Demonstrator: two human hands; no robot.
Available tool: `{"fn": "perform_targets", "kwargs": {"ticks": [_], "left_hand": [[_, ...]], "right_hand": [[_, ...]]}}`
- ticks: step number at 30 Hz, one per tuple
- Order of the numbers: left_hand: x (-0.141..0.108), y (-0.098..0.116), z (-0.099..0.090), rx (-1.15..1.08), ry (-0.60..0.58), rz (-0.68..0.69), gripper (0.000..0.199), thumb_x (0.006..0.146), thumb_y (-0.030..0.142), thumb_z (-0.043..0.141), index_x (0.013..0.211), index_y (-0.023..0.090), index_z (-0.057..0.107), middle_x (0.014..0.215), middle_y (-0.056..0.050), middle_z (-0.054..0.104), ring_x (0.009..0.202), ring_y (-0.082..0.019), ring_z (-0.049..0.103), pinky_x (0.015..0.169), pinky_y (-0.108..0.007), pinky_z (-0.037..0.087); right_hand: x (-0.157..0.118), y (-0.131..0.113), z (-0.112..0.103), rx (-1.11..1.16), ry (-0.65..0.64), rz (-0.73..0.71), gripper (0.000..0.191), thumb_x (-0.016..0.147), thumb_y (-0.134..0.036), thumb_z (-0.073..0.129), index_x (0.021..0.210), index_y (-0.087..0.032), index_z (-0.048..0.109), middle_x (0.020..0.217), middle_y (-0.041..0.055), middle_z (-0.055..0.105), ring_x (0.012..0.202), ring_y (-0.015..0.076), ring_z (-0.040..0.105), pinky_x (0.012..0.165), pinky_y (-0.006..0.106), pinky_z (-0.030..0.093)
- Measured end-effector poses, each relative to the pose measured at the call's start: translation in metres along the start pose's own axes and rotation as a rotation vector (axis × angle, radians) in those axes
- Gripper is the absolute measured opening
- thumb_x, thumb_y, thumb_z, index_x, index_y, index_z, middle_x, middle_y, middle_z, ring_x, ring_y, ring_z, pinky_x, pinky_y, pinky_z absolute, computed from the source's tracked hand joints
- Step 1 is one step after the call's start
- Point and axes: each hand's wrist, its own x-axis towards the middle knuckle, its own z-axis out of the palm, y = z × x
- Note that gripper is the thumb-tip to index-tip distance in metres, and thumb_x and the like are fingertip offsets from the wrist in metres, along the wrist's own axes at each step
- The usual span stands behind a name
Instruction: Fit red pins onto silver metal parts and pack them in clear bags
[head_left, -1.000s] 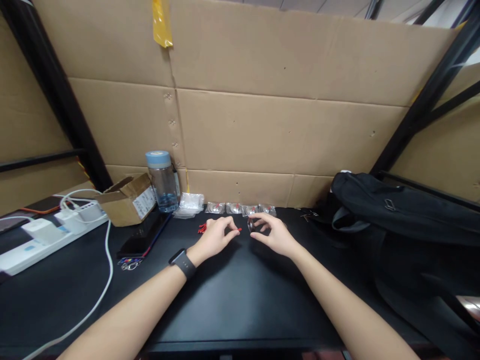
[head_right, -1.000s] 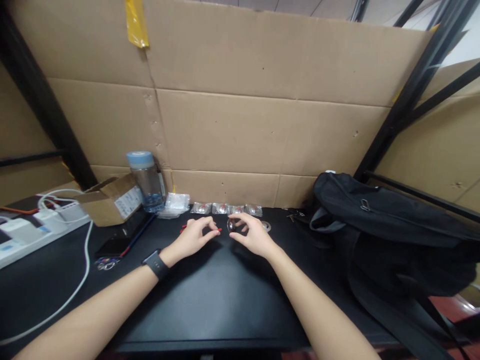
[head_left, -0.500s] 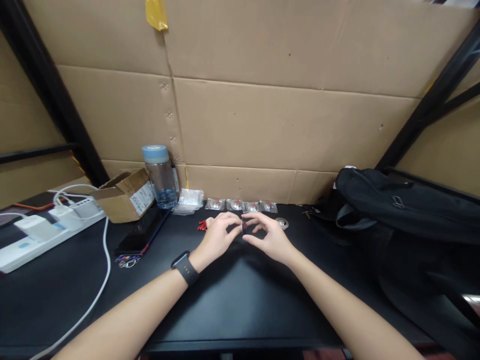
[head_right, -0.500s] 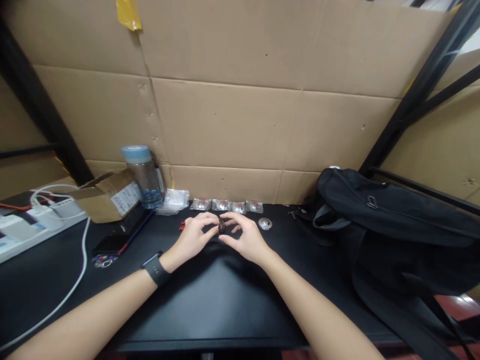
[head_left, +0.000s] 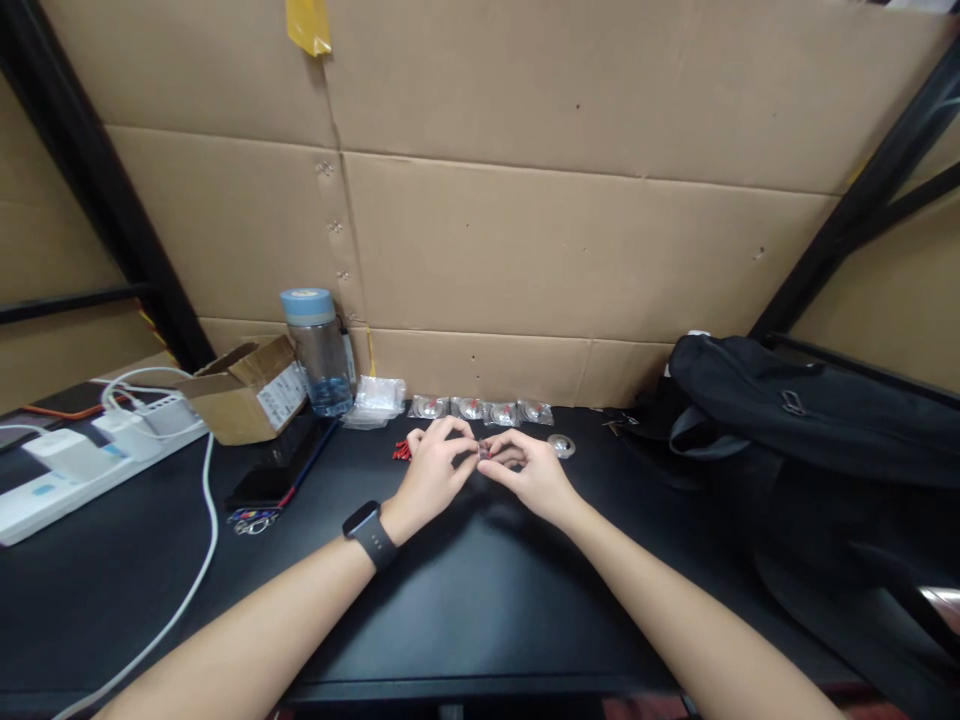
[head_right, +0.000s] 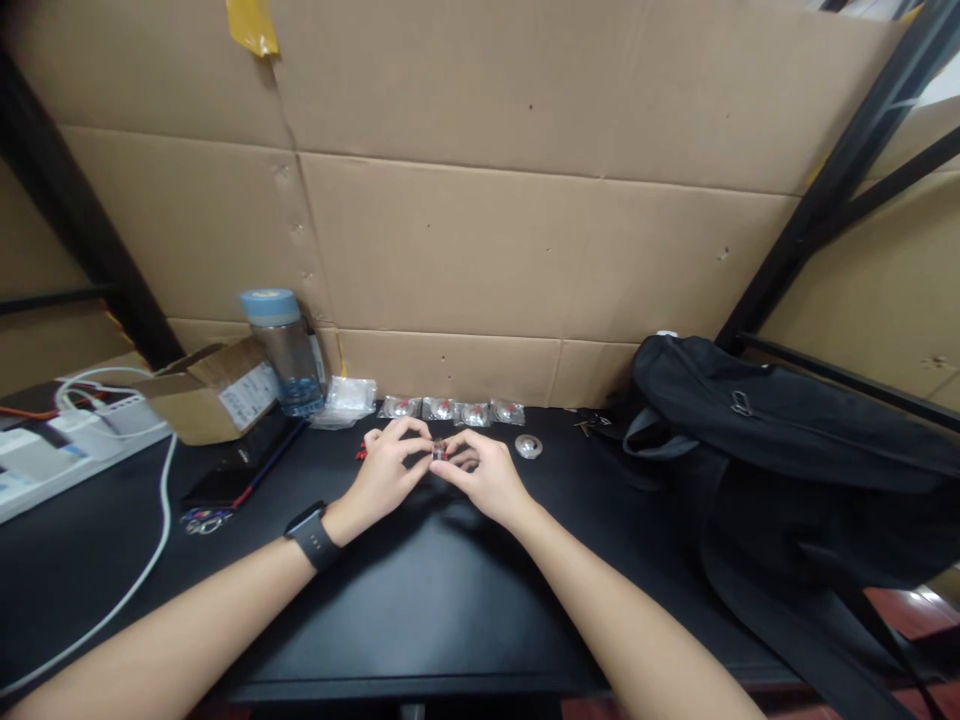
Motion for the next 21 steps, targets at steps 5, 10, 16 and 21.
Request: {"fn": "perform_targets", "kwargs": {"ticks": [5,10,16,21], "left_hand": [[0.002,0.001,-0.002,-0.017,-0.035,-0.039,0.020,0.096,0.031,0.059,0.087,0.025,0.075,0.112,-0.004,0.067,0.109,-0.024,0.056,0.086,-0.038,0.032],[0.003,-0.002,0.000,-0.057,-0.093,-0.072,0.017,0.094,0.028,0.062,0.084,0.025,0.075,0.112,-0.002,0.066,0.110,-0.023,0.056,0.087,-0.037,0.033],[0.003,-0.004,0.001,-0.048,-0.104,-0.067,0.015,0.092,0.026,0.063,0.081,0.024,0.073,0.110,-0.002,0.067,0.110,-0.023,0.055,0.087,-0.037,0.034],[0.002,-0.005,0.000,0.011,-0.066,-0.048,0.017,0.092,0.024,0.063,0.080,0.024,0.074,0.115,-0.003,0.065,0.115,-0.025,0.052,0.088,-0.039,0.034]], "right_hand": [[0.001,-0.007,-0.012,-0.162,-0.097,-0.130,0.022,0.102,-0.037,0.051,0.106,-0.024,0.068,0.096,0.0039,0.075,0.086,0.0191,0.073,0.081,0.031,0.058],[0.001,0.001,-0.019,-0.525,-0.121,-0.289,0.016,0.101,-0.026,0.054,0.106,-0.026,0.068,0.098,0.0025,0.076,0.085,0.0186,0.072,0.080,0.030,0.054],[0.002,0.006,-0.014,-0.932,-0.055,-0.517,0.020,0.102,-0.025,0.052,0.100,-0.019,0.071,0.097,0.0064,0.077,0.085,0.0201,0.070,0.077,0.032,0.050],[0.001,0.001,-0.008,-1.094,-0.010,-0.640,0.022,0.101,-0.018,0.050,0.095,-0.017,0.071,0.095,0.0079,0.077,0.079,0.0192,0.068,0.070,0.032,0.048]]}}
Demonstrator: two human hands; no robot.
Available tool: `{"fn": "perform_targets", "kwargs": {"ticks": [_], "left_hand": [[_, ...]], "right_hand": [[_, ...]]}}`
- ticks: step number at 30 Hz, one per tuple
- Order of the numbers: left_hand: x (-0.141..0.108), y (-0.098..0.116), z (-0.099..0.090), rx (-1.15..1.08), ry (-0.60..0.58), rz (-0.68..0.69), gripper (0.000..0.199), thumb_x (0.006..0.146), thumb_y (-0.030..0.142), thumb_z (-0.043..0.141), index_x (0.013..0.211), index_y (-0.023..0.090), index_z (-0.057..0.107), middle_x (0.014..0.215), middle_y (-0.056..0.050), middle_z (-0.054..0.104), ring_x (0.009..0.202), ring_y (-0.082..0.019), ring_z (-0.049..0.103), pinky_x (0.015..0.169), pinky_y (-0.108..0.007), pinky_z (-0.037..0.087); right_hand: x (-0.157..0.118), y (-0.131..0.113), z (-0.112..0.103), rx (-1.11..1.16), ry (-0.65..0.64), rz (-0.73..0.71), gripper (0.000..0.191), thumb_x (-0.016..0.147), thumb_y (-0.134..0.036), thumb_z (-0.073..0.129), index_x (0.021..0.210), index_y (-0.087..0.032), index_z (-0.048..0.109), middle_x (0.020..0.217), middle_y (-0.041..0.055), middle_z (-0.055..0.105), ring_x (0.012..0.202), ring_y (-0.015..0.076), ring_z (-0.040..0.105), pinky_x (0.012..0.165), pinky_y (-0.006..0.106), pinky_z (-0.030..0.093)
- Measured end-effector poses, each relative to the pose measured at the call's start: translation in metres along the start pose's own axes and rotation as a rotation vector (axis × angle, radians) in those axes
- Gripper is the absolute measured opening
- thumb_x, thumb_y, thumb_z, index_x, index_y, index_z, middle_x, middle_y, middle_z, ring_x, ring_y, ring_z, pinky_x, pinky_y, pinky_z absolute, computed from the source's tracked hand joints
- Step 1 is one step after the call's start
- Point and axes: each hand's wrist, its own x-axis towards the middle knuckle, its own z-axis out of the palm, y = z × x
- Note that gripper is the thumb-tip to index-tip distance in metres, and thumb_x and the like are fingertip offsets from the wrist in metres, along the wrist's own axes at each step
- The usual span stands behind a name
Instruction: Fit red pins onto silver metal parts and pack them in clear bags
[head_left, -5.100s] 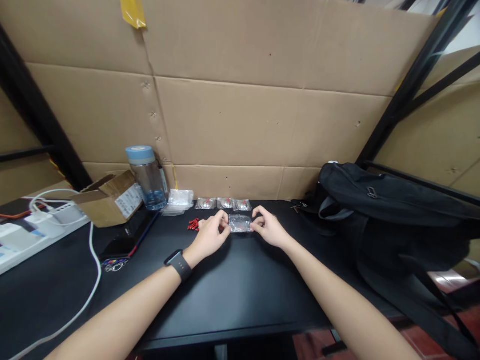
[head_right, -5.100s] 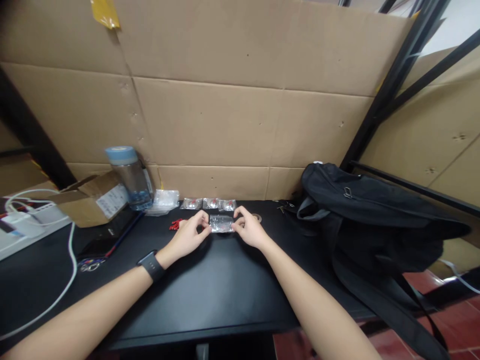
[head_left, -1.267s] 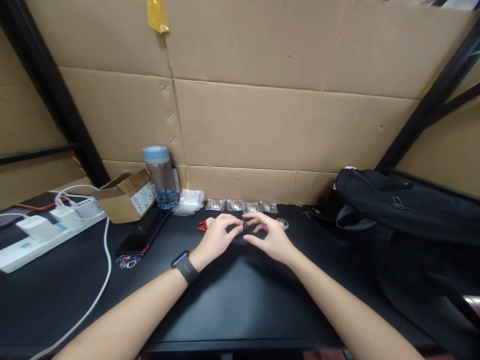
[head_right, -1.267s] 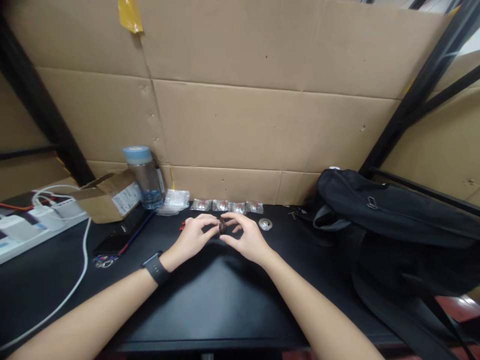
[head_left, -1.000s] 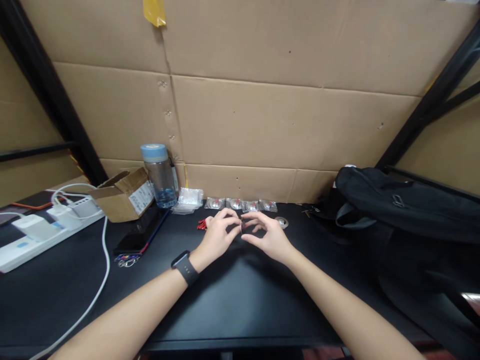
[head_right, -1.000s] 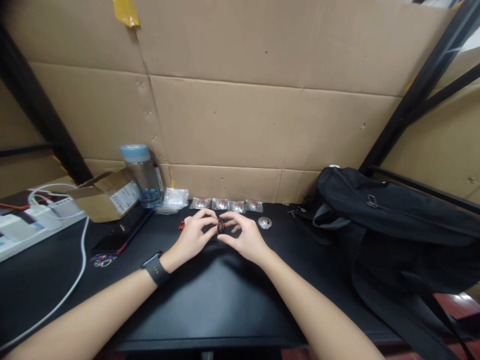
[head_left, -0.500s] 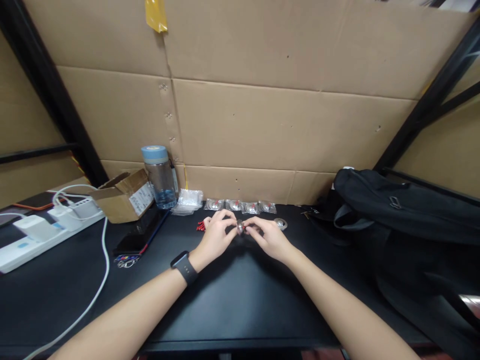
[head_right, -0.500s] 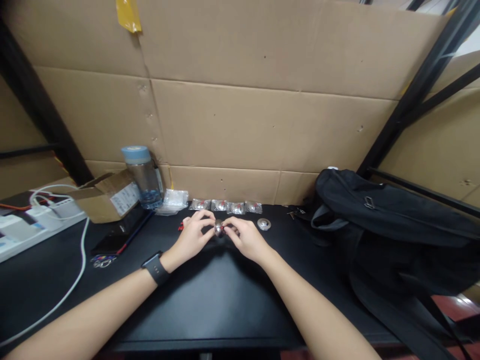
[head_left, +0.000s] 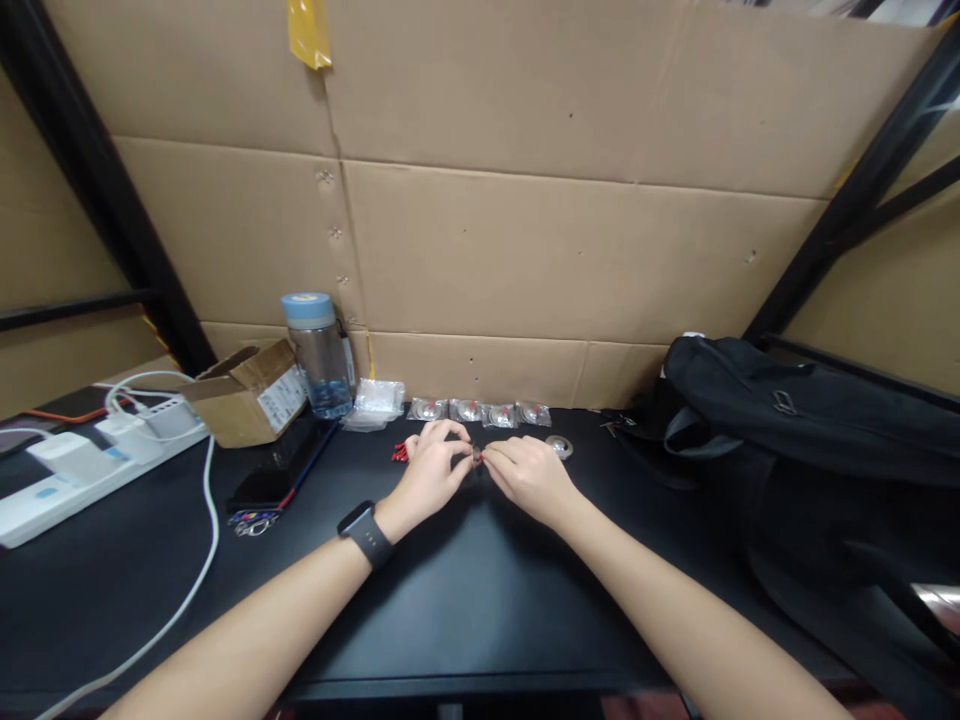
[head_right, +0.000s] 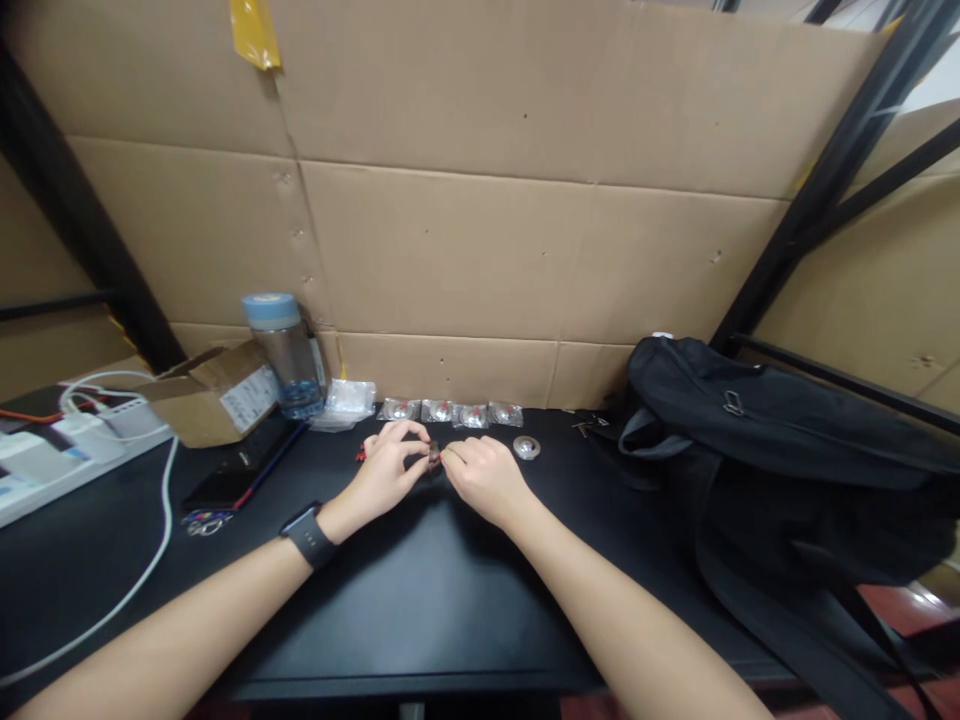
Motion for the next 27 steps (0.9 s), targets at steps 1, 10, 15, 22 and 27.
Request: {"fn": "perform_targets", "kwargs": {"ticks": [1,10,15,22,27], "left_hand": [[0.000,0.000,0.000,0.010,0.005,0.002,0.017,0.092,0.024,0.063,0.079,0.024,0.074,0.116,-0.003,0.065,0.116,-0.026,0.051,0.088,-0.040,0.034],[0.001,-0.005,-0.005,-0.019,-0.045,-0.033,0.021,0.099,0.032,0.048,0.110,0.029,0.067,0.118,-0.003,0.065,0.114,-0.026,0.054,0.094,-0.042,0.039],[0.000,0.000,-0.014,-0.075,-0.097,0.140,0.046,0.086,0.030,0.064,0.131,0.033,0.055,0.135,-0.003,0.058,0.127,-0.028,0.048,0.103,-0.043,0.037],[-0.001,-0.001,-0.013,0.027,-0.074,0.102,0.024,0.088,0.042,0.067,0.109,0.031,0.067,0.125,-0.003,0.062,0.121,-0.028,0.051,0.094,-0.043,0.038],[-0.001,-0.013,-0.007,0.051,-0.171,0.138,0.023,0.088,0.035,0.066,0.110,0.032,0.067,0.127,-0.002,0.064,0.123,-0.030,0.049,0.096,-0.046,0.037]], "right_hand": [[0.001,-0.001,0.000,-0.009,0.015,-0.007,0.021,0.100,-0.017,0.051,0.096,-0.017,0.071,0.099,0.0084,0.077,0.081,0.0194,0.068,0.070,0.033,0.048],[0.001,0.001,0.001,0.238,0.085,0.141,0.015,0.094,-0.016,0.057,0.093,-0.022,0.071,0.118,0.0080,0.070,0.102,0.0230,0.063,0.088,0.037,0.055],[0.000,-0.001,0.003,0.369,0.128,0.227,0.012,0.092,-0.018,0.061,0.095,-0.024,0.071,0.116,0.0080,0.067,0.106,0.0236,0.062,0.089,0.037,0.055],[0.000,0.002,0.003,0.405,0.138,0.248,0.009,0.089,-0.017,0.063,0.091,-0.023,0.069,0.108,0.0086,0.063,0.102,0.0237,0.061,0.088,0.037,0.054],[0.000,0.011,-0.001,0.456,0.165,0.298,0.007,0.089,-0.017,0.062,0.086,-0.022,0.067,0.103,0.0078,0.060,0.101,0.0231,0.061,0.091,0.037,0.053]]}}
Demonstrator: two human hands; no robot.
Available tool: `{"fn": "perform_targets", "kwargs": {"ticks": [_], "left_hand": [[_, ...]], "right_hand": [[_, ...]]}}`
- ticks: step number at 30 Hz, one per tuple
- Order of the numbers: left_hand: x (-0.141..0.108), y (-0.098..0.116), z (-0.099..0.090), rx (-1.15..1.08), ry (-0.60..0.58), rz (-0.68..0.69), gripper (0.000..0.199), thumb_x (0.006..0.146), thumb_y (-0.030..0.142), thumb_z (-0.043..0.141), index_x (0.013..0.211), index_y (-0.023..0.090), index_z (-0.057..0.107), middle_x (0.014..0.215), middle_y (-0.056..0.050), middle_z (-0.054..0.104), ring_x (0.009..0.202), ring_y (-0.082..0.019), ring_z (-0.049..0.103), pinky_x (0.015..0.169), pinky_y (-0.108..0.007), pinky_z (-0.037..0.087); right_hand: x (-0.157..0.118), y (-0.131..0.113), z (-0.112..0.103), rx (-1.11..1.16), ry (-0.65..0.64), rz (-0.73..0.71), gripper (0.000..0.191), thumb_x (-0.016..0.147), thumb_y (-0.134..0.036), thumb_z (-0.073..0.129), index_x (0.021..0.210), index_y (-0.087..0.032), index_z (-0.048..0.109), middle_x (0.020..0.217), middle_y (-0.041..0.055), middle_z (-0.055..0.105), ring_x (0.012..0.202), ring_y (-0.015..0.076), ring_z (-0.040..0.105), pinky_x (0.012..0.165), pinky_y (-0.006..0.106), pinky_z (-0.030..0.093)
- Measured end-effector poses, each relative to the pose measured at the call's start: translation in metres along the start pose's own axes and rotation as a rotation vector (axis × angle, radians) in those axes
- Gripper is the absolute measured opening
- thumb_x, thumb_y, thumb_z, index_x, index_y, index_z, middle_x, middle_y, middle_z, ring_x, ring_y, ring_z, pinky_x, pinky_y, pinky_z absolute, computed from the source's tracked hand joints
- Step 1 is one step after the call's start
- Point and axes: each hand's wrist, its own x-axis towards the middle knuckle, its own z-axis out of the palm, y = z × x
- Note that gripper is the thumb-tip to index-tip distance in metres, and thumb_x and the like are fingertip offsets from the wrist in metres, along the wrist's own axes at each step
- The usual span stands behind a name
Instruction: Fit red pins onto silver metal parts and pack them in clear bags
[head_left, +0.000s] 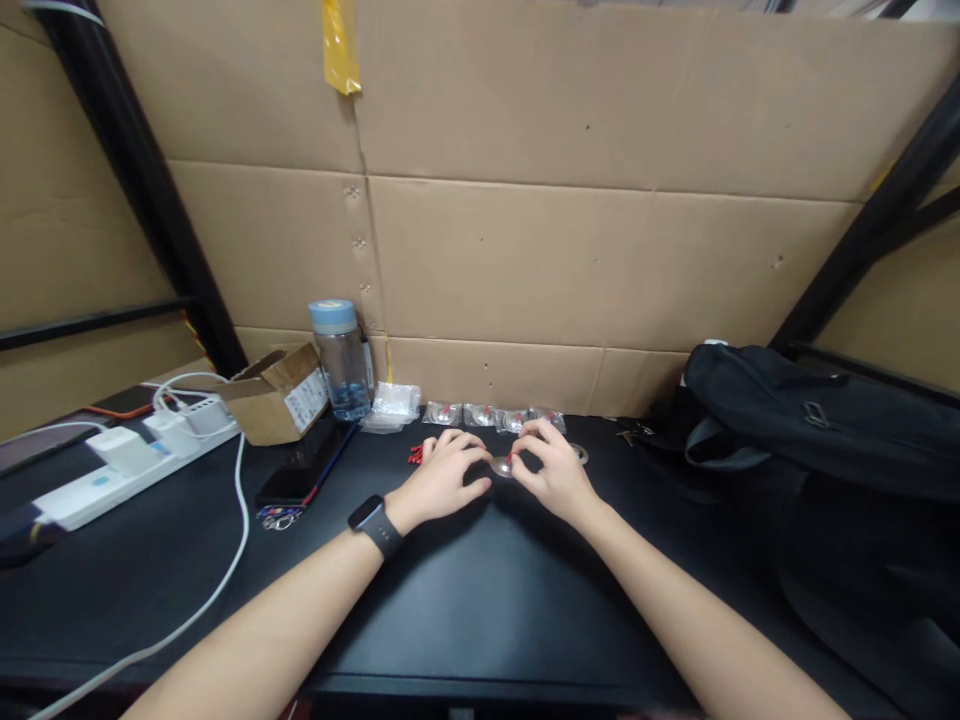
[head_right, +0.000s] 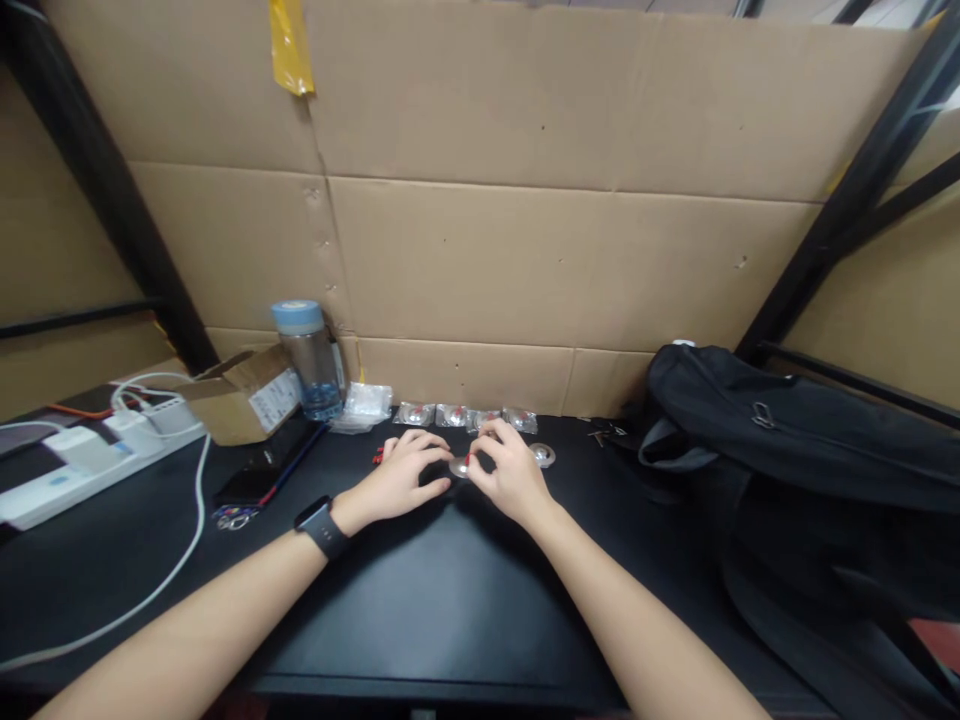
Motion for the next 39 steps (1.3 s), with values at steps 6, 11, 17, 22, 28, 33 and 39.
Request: {"fn": "perform_targets", "kwargs": {"ticks": [6,11,17,22,28,33,39], "left_hand": [[0.001,0.007,0.005,-0.130,0.058,-0.030,0.044,0.091,0.038,0.060,0.135,0.033,0.053,0.140,-0.004,0.058,0.127,-0.029,0.048,0.102,-0.045,0.038],[-0.001,0.009,0.009,-0.053,-0.059,0.017,0.032,0.095,0.049,0.055,0.120,0.032,0.064,0.133,-0.005,0.062,0.124,-0.029,0.048,0.100,-0.048,0.038],[0.000,0.000,0.000,-0.002,-0.085,0.048,0.037,0.099,0.051,0.047,0.131,0.036,0.059,0.136,-0.006,0.060,0.127,-0.029,0.045,0.101,-0.048,0.038],[0.004,-0.049,-0.023,0.178,0.093,-0.071,0.026,0.094,0.025,0.053,0.114,0.028,0.069,0.128,-0.006,0.064,0.126,-0.031,0.046,0.106,-0.053,0.034],[0.002,-0.090,-0.033,0.271,0.078,-0.170,0.017,0.088,0.022,0.060,0.092,0.025,0.076,0.118,-0.008,0.067,0.120,-0.034,0.048,0.101,-0.054,0.035],[0.003,-0.084,-0.026,0.174,-0.025,-0.076,0.017,0.087,0.039,0.068,0.092,0.026,0.078,0.115,-0.007,0.066,0.118,-0.032,0.049,0.105,-0.053,0.033],[0.004,-0.079,-0.018,0.155,-0.017,-0.052,0.011,0.087,0.030,0.068,0.083,0.025,0.077,0.115,-0.007,0.066,0.118,-0.031,0.049,0.104,-0.052,0.033]], "right_hand": [[-0.001,0.001,-0.004,0.024,-0.137,-0.003,0.006,0.084,-0.016,0.067,0.084,-0.022,0.067,0.108,0.0066,0.061,0.102,0.0222,0.061,0.094,0.037,0.052],[-0.002,-0.001,0.000,0.039,-0.107,0.009,0.009,0.085,-0.013,0.065,0.085,-0.022,0.067,0.109,0.0072,0.060,0.105,0.0223,0.060,0.095,0.037,0.051],[-0.002,0.003,0.001,-0.001,-0.127,0.017,0.008,0.081,-0.014,0.066,0.080,-0.022,0.067,0.106,0.0067,0.062,0.101,0.0226,0.061,0.092,0.038,0.053],[-0.003,0.010,-0.006,-0.036,-0.222,0.083,0.006,0.082,-0.019,0.069,0.077,-0.022,0.067,0.108,0.0067,0.062,0.102,0.0226,0.062,0.095,0.040,0.052],[-0.004,0.015,-0.010,-0.050,-0.312,0.153,0.008,0.082,-0.019,0.068,0.075,-0.021,0.067,0.101,0.0044,0.065,0.099,0.0206,0.063,0.092,0.037,0.051],[-0.002,0.034,-0.026,-0.109,-0.322,0.195,0.009,0.088,-0.024,0.064,0.093,-0.022,0.071,0.107,0.0059,0.067,0.102,0.0218,0.064,0.093,0.038,0.051],[-0.013,0.085,-0.061,-0.188,-0.464,0.349,0.055,0.066,-0.019,0.081,0.119,-0.018,0.070,0.123,0.0138,0.067,0.114,0.0306,0.064,0.103,0.044,0.048]]}}
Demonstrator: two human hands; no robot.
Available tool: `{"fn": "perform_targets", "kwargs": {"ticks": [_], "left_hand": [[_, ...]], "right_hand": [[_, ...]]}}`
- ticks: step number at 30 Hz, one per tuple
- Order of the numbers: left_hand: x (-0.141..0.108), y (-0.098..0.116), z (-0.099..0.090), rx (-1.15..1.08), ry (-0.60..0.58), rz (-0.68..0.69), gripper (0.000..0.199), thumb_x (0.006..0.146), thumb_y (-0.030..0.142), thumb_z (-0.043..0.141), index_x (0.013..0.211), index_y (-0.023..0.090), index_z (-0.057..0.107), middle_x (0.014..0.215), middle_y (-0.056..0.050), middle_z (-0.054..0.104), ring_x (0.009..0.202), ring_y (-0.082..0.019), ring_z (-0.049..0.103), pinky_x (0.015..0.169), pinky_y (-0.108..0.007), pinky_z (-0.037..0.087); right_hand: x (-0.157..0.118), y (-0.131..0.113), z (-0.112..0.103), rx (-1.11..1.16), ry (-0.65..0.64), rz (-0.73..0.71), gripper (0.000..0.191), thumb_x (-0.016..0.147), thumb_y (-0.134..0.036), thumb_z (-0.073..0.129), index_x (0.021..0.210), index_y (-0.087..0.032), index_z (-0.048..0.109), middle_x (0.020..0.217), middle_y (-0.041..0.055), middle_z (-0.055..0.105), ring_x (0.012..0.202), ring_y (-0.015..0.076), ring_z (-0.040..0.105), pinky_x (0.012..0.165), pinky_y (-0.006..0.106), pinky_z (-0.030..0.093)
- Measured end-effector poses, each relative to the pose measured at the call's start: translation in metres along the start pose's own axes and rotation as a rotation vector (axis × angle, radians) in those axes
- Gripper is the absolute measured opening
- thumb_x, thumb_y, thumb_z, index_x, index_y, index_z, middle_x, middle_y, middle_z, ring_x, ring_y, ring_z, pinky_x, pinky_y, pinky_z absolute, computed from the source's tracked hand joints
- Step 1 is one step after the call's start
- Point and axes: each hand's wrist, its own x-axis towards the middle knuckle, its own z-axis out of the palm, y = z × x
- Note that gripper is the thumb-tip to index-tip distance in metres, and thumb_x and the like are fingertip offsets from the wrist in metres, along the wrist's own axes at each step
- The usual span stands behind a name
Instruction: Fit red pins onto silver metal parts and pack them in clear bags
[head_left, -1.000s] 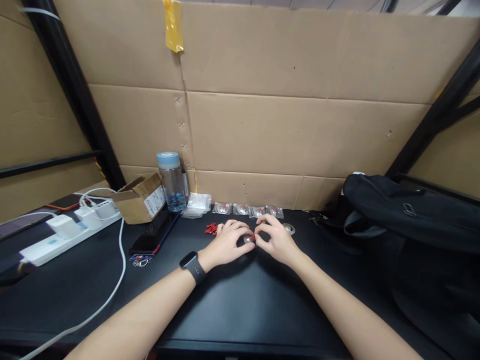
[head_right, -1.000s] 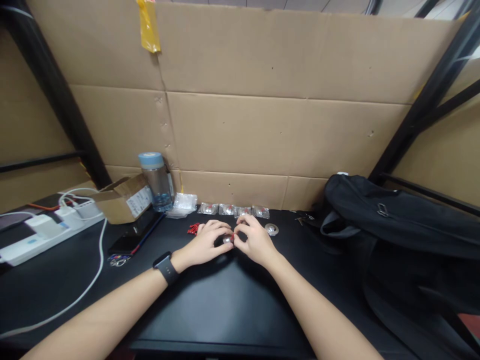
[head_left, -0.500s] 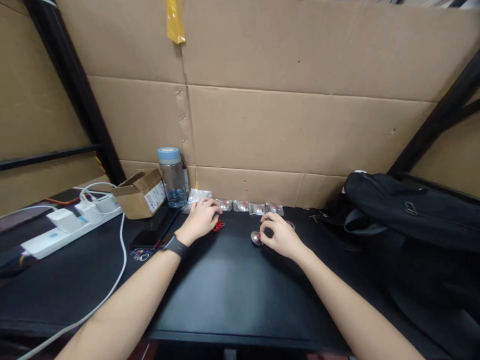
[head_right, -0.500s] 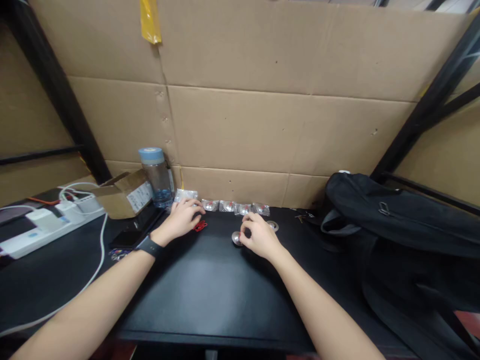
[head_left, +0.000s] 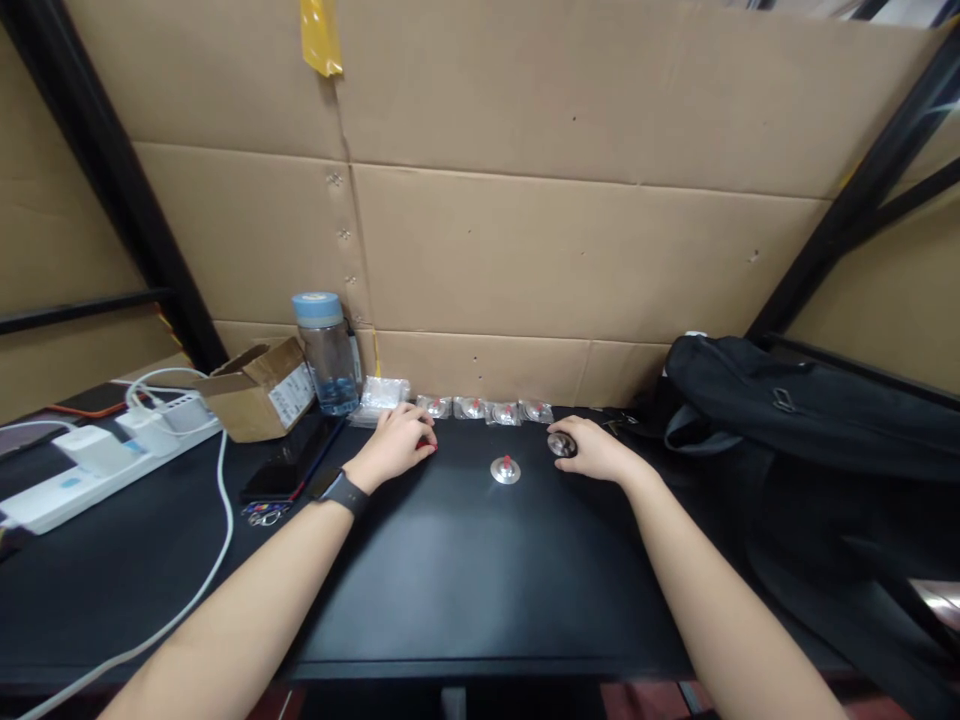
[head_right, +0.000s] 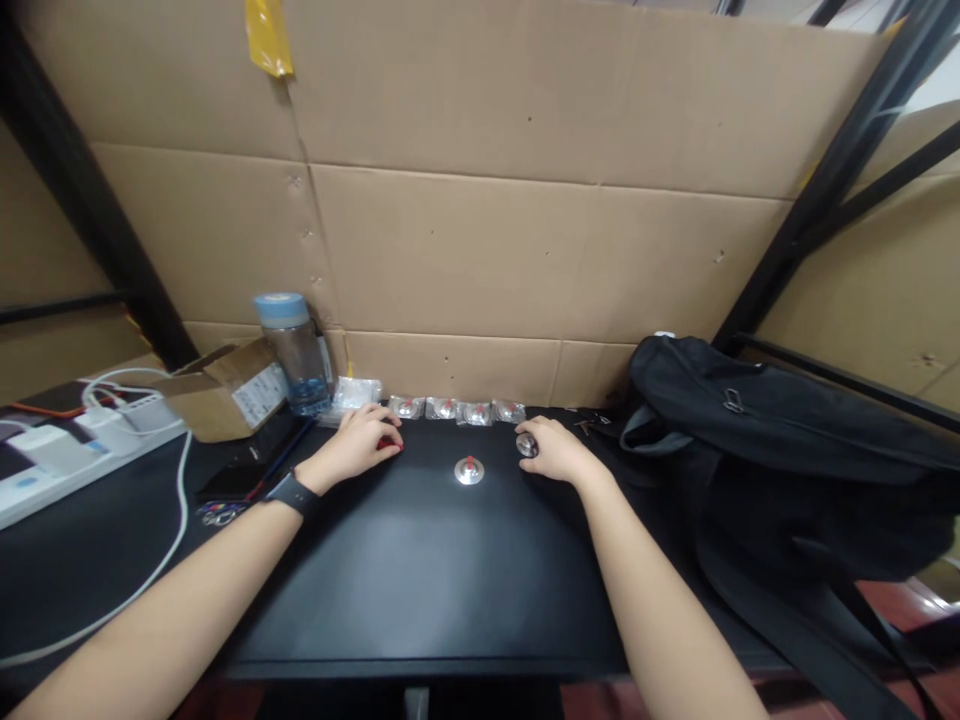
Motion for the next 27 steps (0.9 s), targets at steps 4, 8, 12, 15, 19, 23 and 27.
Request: {"fn": "perform_targets", "kwargs": {"ticks": [4,8,12,15,19,23,27], "left_hand": [[0.001,0.007,-0.002,-0.051,0.026,-0.010,0.010,0.087,0.029,0.067,0.083,0.026,0.076,0.115,-0.007,0.067,0.117,-0.031,0.051,0.103,-0.050,0.034],[0.003,0.017,-0.008,-0.090,0.075,-0.040,0.011,0.091,0.030,0.063,0.091,0.026,0.074,0.106,-0.006,0.071,0.120,-0.029,0.054,0.104,-0.048,0.033],[0.004,0.027,-0.012,-0.126,0.128,-0.034,0.010,0.091,0.031,0.065,0.090,0.027,0.074,0.106,-0.005,0.074,0.120,-0.027,0.057,0.104,-0.047,0.031],[0.004,0.035,-0.013,-0.162,0.111,-0.032,0.010,0.088,0.029,0.069,0.080,0.026,0.074,0.097,-0.004,0.076,0.121,-0.028,0.057,0.104,-0.048,0.030],[0.004,0.043,-0.012,-0.205,0.092,-0.033,0.014,0.087,0.028,0.071,0.073,0.024,0.072,0.093,-0.003,0.078,0.120,-0.028,0.057,0.104,-0.050,0.030],[0.003,0.048,-0.011,-0.279,0.127,-0.050,0.006,0.083,0.029,0.075,0.087,0.026,0.074,0.091,-0.003,0.078,0.112,-0.027,0.063,0.102,-0.048,0.033],[0.005,0.052,-0.011,-0.345,0.149,-0.111,0.009,0.079,0.029,0.079,0.087,0.027,0.076,0.089,-0.003,0.078,0.109,-0.027,0.066,0.104,-0.047,0.034]], "right_hand": [[0.000,0.019,0.000,0.093,-0.058,0.021,0.057,0.068,-0.015,0.078,0.124,-0.020,0.069,0.124,0.0118,0.070,0.113,0.0284,0.067,0.103,0.041,0.049],[0.002,0.021,0.004,0.142,-0.051,0.028,0.047,0.075,-0.011,0.070,0.121,-0.020,0.069,0.120,0.0103,0.073,0.103,0.0251,0.071,0.096,0.038,0.053],[0.002,0.021,0.005,0.139,-0.043,0.025,0.046,0.075,-0.008,0.068,0.120,-0.020,0.070,0.117,0.0100,0.074,0.098,0.0237,0.071,0.092,0.036,0.054],[0.002,0.020,0.004,0.160,-0.057,0.017,0.038,0.076,-0.008,0.067,0.112,-0.020,0.072,0.108,0.0078,0.076,0.092,0.0220,0.071,0.088,0.034,0.054],[0.001,0.018,0.004,0.156,-0.061,-0.002,0.033,0.076,-0.008,0.064,0.105,-0.021,0.073,0.100,0.0047,0.076,0.088,0.0205,0.071,0.085,0.033,0.053],[-0.001,0.015,0.002,0.149,-0.018,-0.018,0.033,0.077,-0.009,0.064,0.105,-0.022,0.073,0.100,0.0049,0.076,0.090,0.0218,0.071,0.087,0.035,0.053],[-0.002,0.006,-0.001,0.150,0.087,-0.070,0.028,0.079,-0.011,0.063,0.102,-0.024,0.073,0.099,0.0050,0.075,0.092,0.0237,0.070,0.088,0.038,0.054]]}}
